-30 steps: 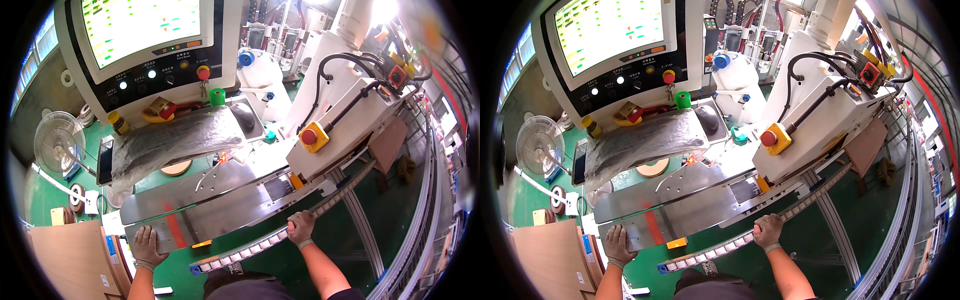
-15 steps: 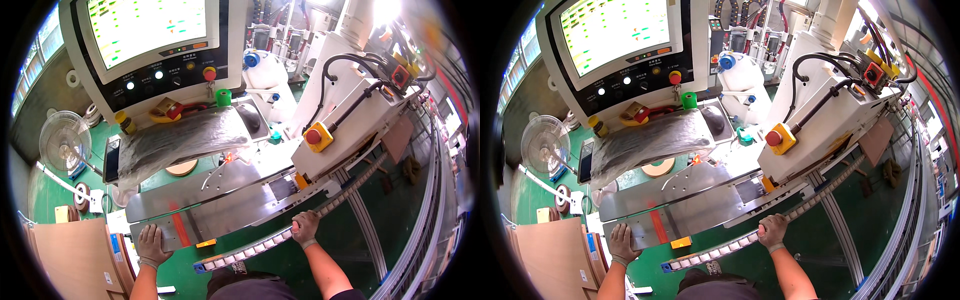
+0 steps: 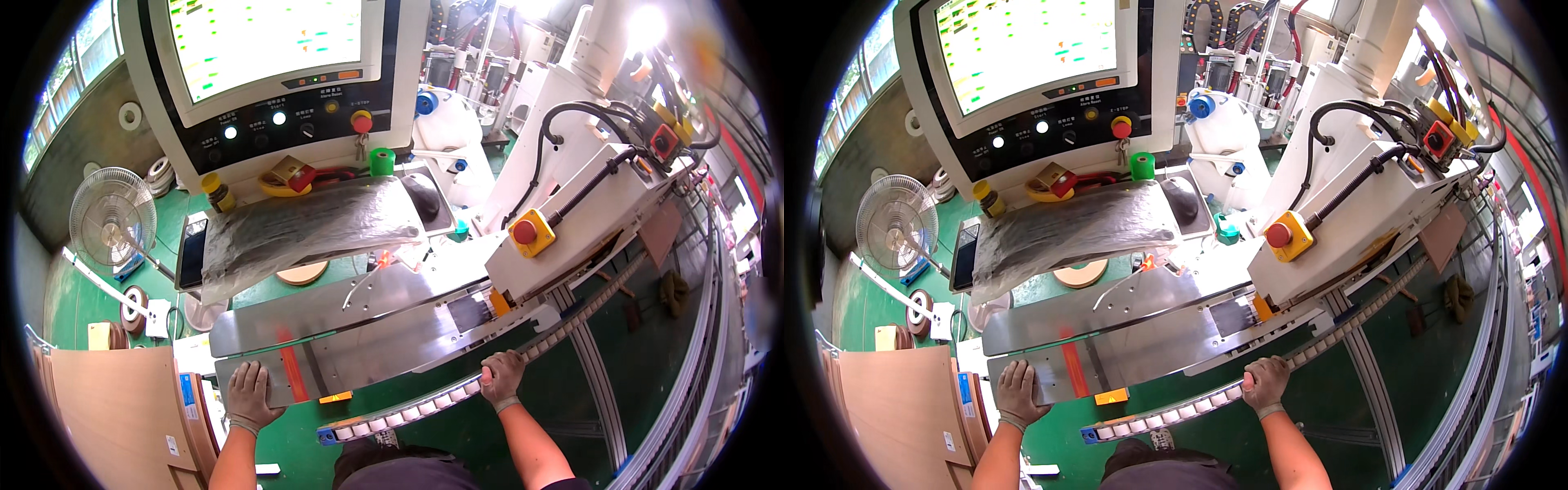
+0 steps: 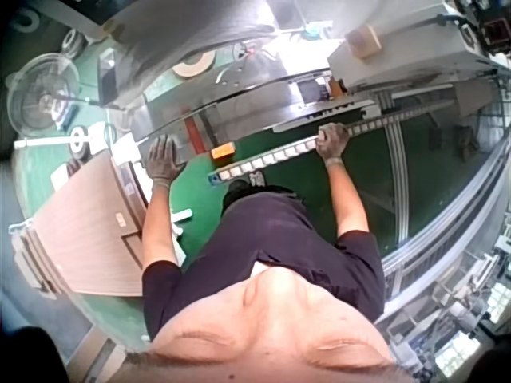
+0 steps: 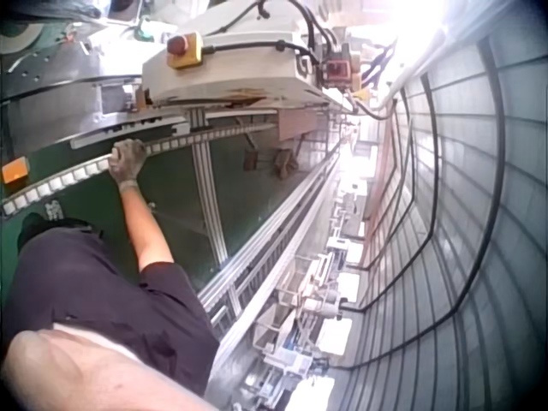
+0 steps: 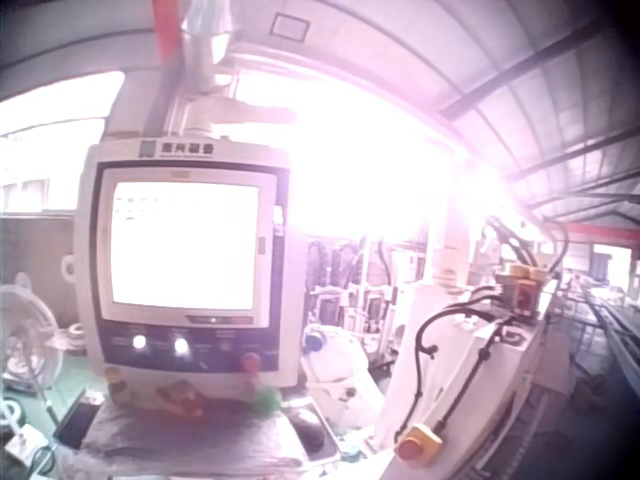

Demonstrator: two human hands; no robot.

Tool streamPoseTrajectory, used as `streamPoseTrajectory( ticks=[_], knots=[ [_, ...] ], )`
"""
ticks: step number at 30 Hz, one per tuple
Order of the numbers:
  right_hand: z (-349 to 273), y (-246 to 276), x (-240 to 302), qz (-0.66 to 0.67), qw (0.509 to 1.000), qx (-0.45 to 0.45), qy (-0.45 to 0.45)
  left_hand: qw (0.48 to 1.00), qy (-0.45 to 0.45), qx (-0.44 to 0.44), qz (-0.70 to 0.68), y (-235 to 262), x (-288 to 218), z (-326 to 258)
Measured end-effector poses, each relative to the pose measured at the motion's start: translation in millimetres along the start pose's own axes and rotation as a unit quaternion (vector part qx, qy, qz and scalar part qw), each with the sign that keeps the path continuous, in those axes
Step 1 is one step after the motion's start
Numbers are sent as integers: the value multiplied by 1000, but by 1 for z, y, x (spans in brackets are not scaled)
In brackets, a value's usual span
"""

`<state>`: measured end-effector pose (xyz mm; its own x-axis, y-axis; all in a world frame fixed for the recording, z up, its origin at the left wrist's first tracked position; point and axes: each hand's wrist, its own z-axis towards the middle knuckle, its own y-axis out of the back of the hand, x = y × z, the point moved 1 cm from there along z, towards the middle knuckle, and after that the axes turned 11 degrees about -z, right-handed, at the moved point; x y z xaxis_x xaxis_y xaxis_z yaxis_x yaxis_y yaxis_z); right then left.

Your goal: The person walks through a factory floor, picks up a cardboard ring, and threads a strip of material through a blue and white machine component. They then carry a large flat cardboard sheet to a machine and place it on the surface. Finally, they return to the blue component and thread the strip through another machine part.

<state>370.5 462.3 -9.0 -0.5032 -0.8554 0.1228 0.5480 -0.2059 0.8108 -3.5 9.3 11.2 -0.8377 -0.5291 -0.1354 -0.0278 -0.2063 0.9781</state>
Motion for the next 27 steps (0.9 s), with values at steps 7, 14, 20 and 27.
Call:
streamPoseTrajectory(
  ticks=[7,14,20,27],
  knots=[
    [-5,-3,-3,-5,1000,9,3,1000,7,-6,-9,2,-3,1],
    [-4,0,-1,-3,1000,20,0,1000,2,-11,0,-1,0,-1],
    [0,1,1,6,1000,1,5,1000,6,-6,-11,-2,0,0],
    [-2,1,-1,6,1000,1,1,1000,1,-2,-14,-2,0,1]
  ],
)
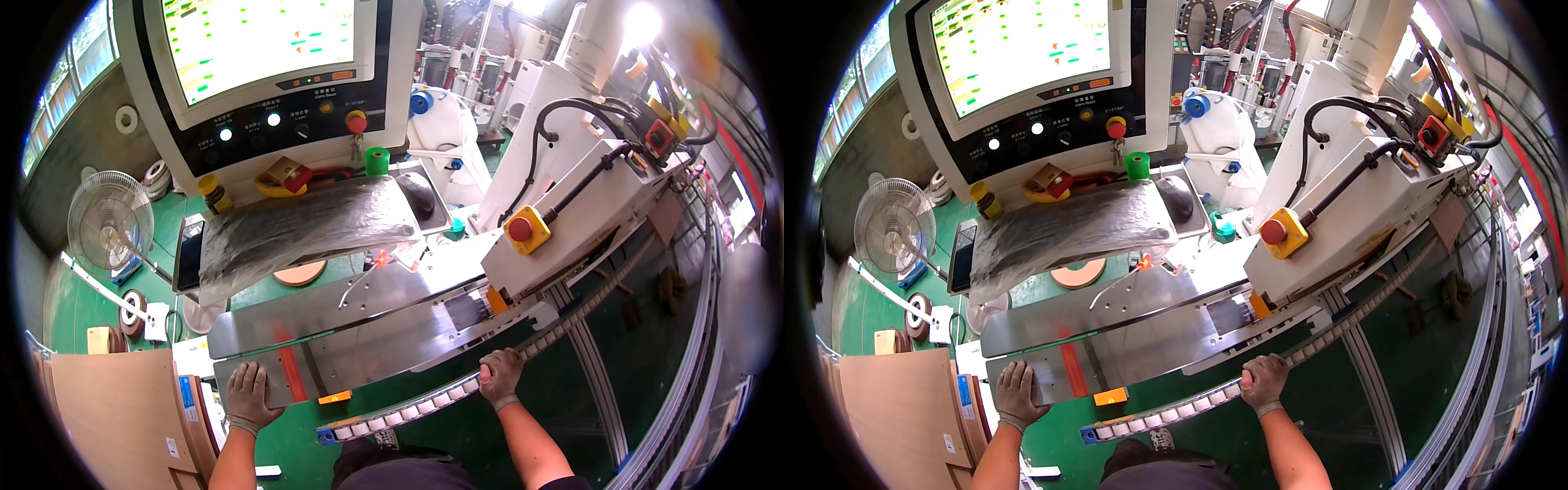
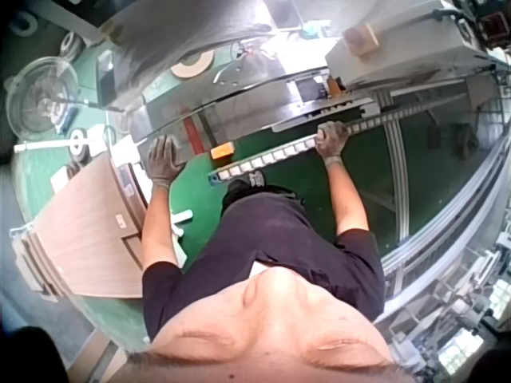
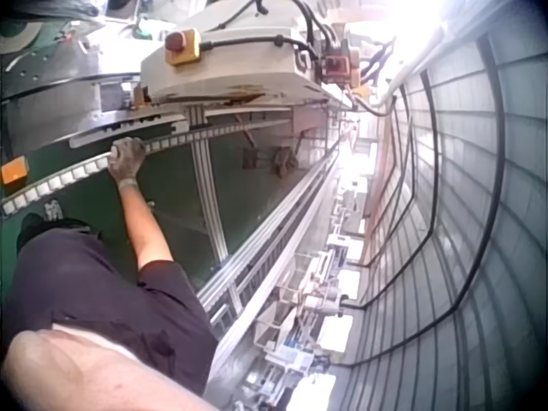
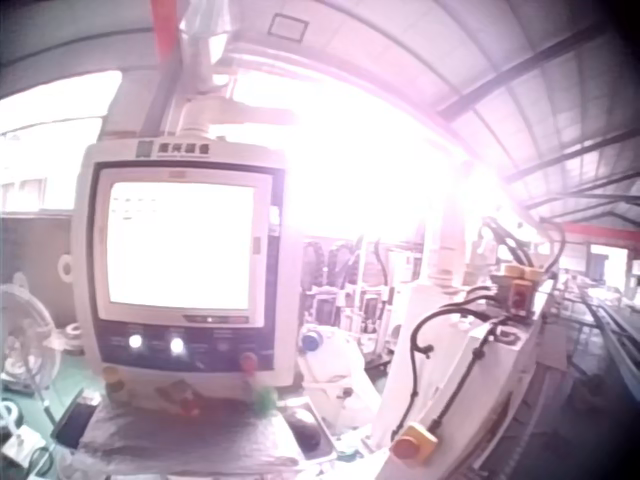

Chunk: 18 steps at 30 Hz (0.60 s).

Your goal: The person walks through a factory floor, picks up a cardboard ring, and threads a strip of material through a blue and white machine component. They then carry a large flat cardboard sheet to a machine and place it on the surface. Finally, they return to the blue component and thread the strip through another machine part.

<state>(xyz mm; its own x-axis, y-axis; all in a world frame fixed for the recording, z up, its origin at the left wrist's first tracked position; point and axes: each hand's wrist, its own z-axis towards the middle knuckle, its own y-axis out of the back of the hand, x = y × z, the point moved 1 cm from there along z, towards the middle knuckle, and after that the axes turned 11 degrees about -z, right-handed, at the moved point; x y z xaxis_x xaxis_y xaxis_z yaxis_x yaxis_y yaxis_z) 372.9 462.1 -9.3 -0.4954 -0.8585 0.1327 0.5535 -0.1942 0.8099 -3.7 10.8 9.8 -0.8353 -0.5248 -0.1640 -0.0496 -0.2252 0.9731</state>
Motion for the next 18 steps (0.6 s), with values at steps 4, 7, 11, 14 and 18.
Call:
streamPoseTrajectory(
  ticks=[4,7,11,14,18],
  knots=[
    [-2,-1,-1,-7,1000,-5,-2,1000,6,3,2,2,-1,1],
    [-4,-3,-1,-13,1000,-11,-4,1000,0,10,16,0,2,-2],
    [-6,-4,-2,-12,1000,-3,-5,1000,5,11,11,2,0,-2],
    [-8,-5,-4,-16,1000,-3,-10,1000,13,18,3,1,-3,0],
    [0,1,0,-2,1000,-7,-9,1000,8,11,11,3,-2,-2]
  ],
)
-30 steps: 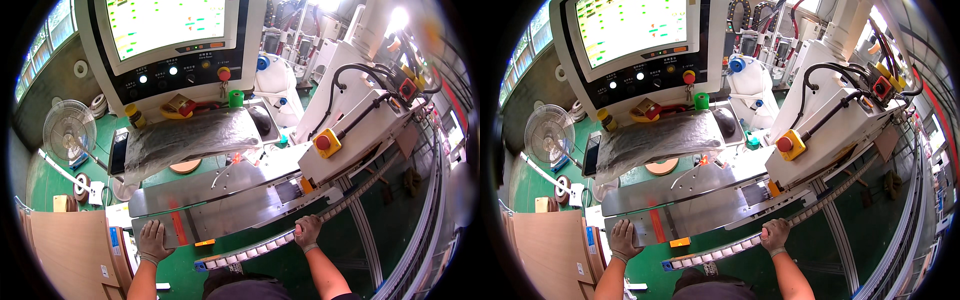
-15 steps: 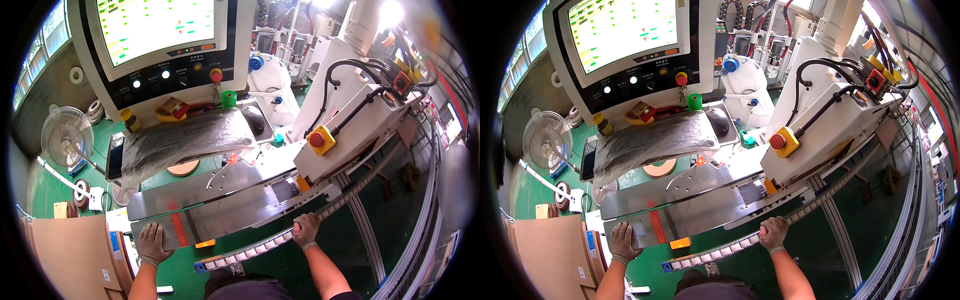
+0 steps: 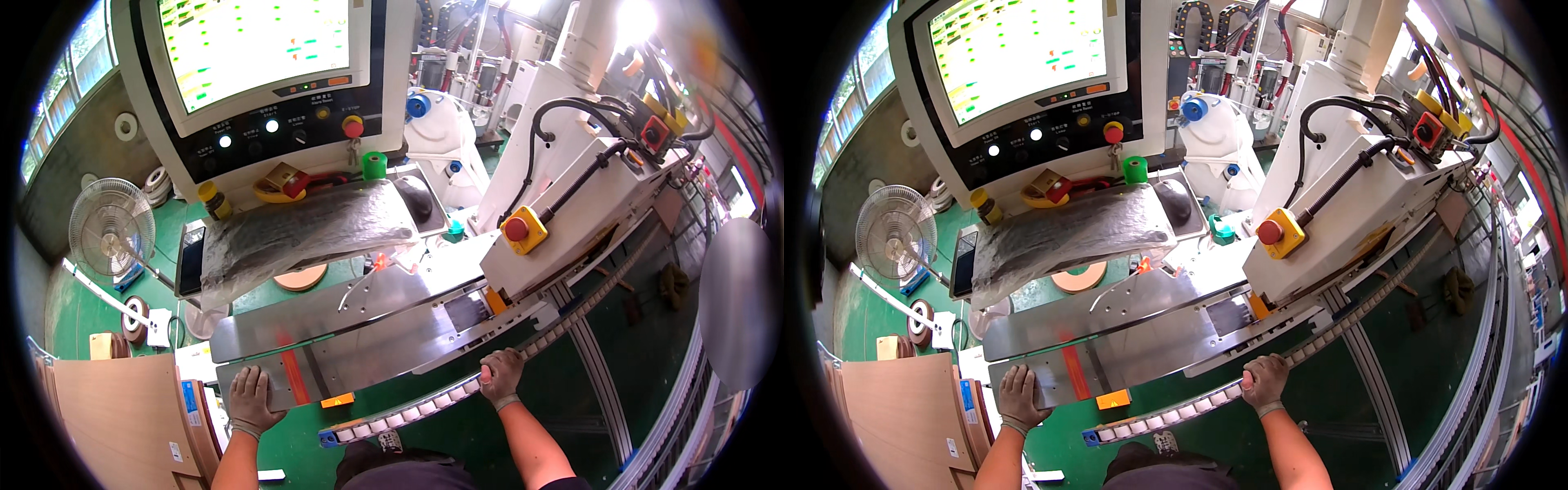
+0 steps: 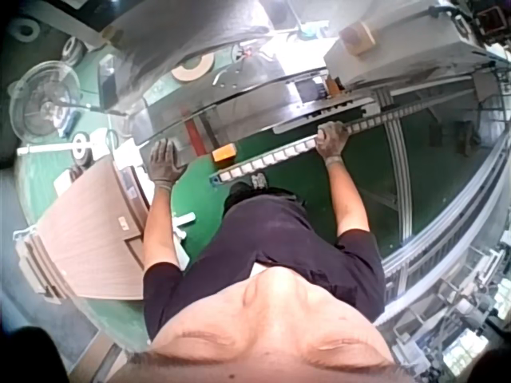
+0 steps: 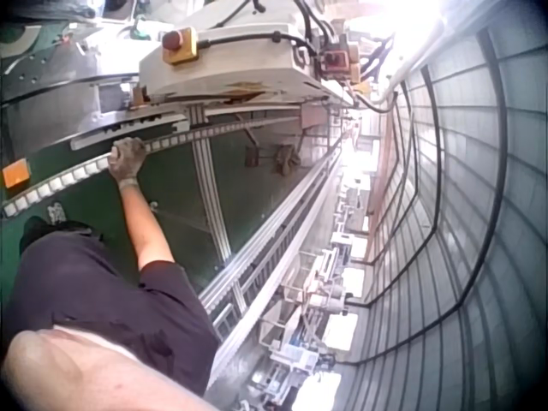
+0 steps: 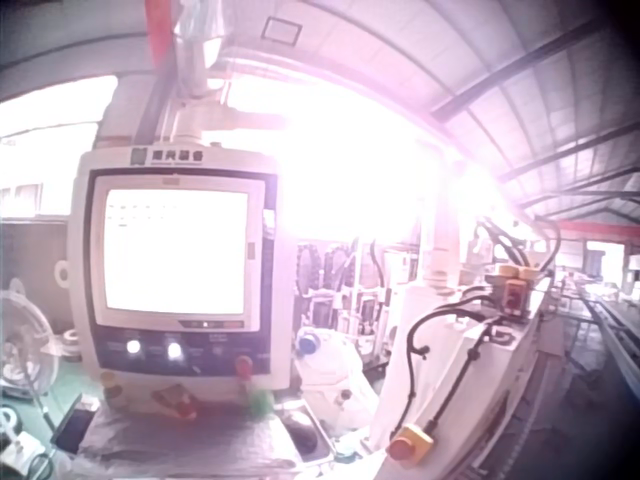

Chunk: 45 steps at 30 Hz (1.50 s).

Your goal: The person walks through a factory floor, picks up a cardboard ring, and threads a strip of material through a blue and white machine component. They then carry a large flat cardboard sheet to a machine and place it on the surface. Finally, they return to the blue component and thread the strip through another machine part.

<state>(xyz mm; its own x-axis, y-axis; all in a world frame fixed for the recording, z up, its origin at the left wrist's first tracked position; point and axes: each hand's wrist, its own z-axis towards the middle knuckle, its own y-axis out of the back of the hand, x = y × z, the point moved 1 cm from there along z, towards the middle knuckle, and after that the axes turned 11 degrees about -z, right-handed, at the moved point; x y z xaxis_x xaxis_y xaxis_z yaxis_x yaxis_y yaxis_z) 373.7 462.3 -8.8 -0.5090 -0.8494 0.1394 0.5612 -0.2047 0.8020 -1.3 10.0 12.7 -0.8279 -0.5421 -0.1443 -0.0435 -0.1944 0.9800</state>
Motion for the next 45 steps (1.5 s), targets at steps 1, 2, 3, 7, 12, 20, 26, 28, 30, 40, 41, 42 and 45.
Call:
streamPoseTrajectory(
  ticks=[1,2,3,7,12,20,26,28,30,40,41,42,45],
  knots=[
    [1,0,0,0,1000,-6,3,1000,-8,-11,-6,-1,0,0],
    [2,1,-1,0,1000,-13,6,1000,-15,-21,-11,-3,-1,4],
    [4,2,-1,5,1000,-13,8,999,-19,-32,-15,-3,-2,5],
    [10,0,1,11,1000,-7,22,999,-23,-46,-12,4,-6,7],
    [-18,-18,-1,-12,1000,8,-2,994,-46,-88,-51,2,7,0],
    [-27,-19,16,-56,994,91,27,996,-5,-12,-91,17,25,-22],
    [-18,-13,163,-32,982,177,61,975,115,-98,-164,-9,-11,-74],
    [-26,-23,238,13,981,176,76,963,81,-54,-252,4,-5,-108],
    [-22,-30,313,63,959,253,110,946,86,-46,-309,24,15,-144],
    [-9,-89,572,196,663,564,452,882,441,-109,-124,102,167,-346],
    [-9,-100,582,164,643,589,461,846,500,-108,-151,96,176,-362],
    [-9,-110,595,156,649,582,464,843,511,-108,-128,91,183,-383],
    [-14,-128,633,152,657,566,474,837,542,-69,-32,85,187,-438]
  ],
)
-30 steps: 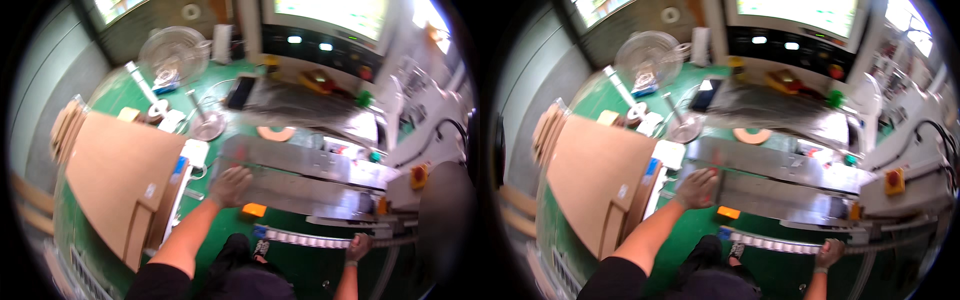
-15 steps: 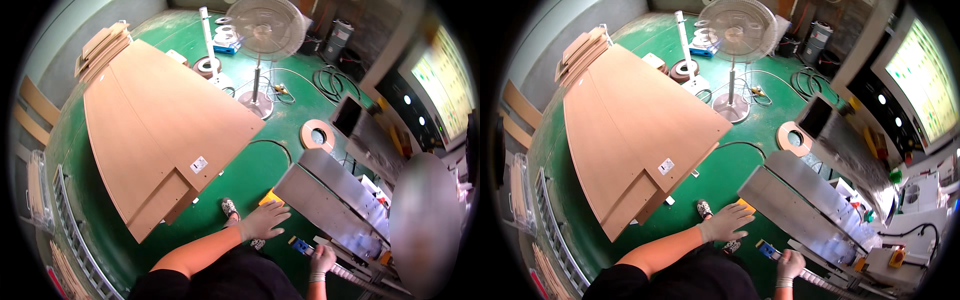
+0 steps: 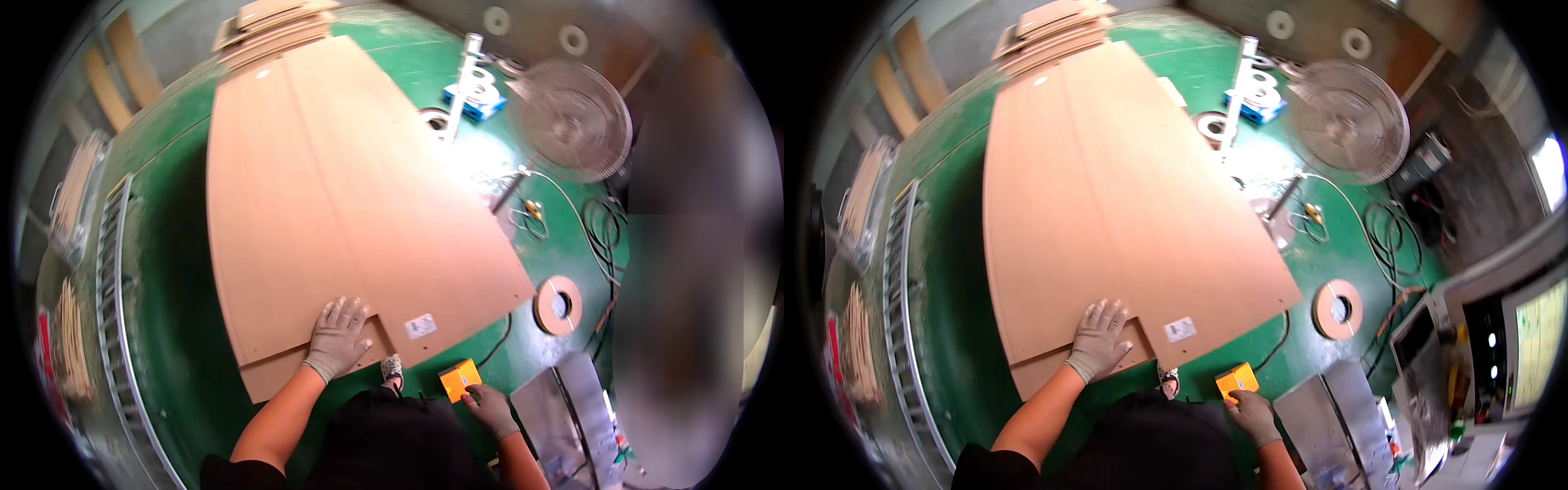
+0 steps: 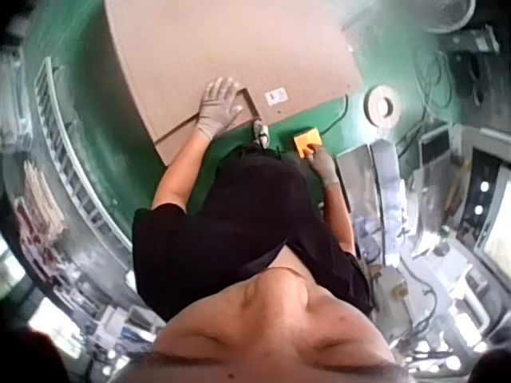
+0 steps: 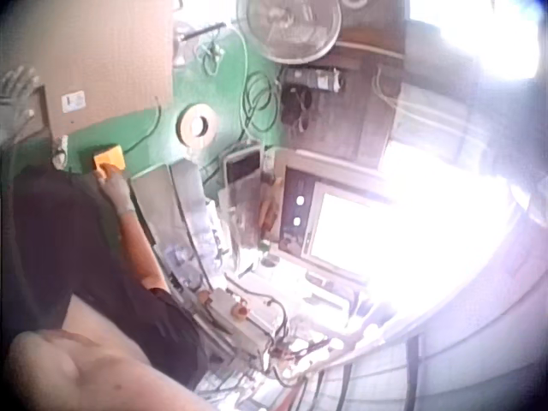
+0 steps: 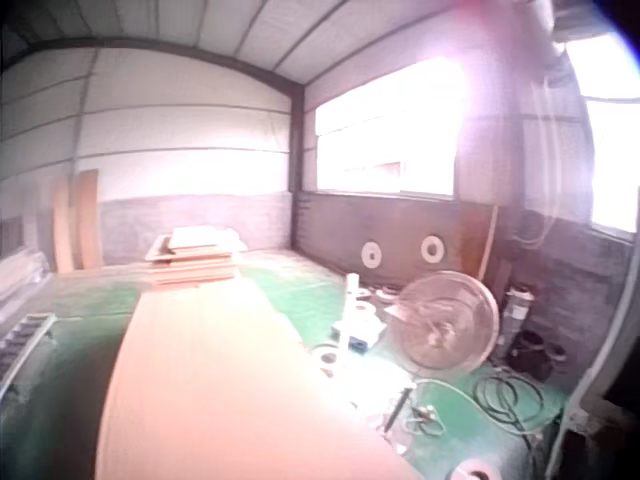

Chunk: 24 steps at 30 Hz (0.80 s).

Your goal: The person walks through a factory floor, picks up a cardboard ring, and threads a strip of material through a blue and white machine component. They then carry a large flat cardboard sheet to a machine and place it on the surface. Finally, they return to the blue component and thread the strip through another machine part.

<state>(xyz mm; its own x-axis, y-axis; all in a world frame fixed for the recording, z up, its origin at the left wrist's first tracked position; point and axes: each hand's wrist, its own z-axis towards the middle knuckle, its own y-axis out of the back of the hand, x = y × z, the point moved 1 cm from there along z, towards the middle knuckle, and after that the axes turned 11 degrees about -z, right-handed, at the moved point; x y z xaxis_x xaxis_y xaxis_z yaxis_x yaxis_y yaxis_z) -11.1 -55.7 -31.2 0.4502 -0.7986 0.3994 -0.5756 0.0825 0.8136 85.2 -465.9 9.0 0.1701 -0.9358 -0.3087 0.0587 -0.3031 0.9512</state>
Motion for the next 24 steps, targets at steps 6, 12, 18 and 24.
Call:
streamPoseTrajectory(
  ticks=[6,12,18,24],
  knots=[
    [46,8,53,4,993,33,114,985,155,-77,-24,0,59,-93],
    [69,-43,63,-127,953,131,242,848,415,-287,-161,-19,54,-263],
    [60,-98,104,-219,883,235,343,304,762,-202,-535,-256,-96,-626],
    [18,-114,193,-3,916,239,321,467,697,227,-495,-293,-244,-670]
  ],
)
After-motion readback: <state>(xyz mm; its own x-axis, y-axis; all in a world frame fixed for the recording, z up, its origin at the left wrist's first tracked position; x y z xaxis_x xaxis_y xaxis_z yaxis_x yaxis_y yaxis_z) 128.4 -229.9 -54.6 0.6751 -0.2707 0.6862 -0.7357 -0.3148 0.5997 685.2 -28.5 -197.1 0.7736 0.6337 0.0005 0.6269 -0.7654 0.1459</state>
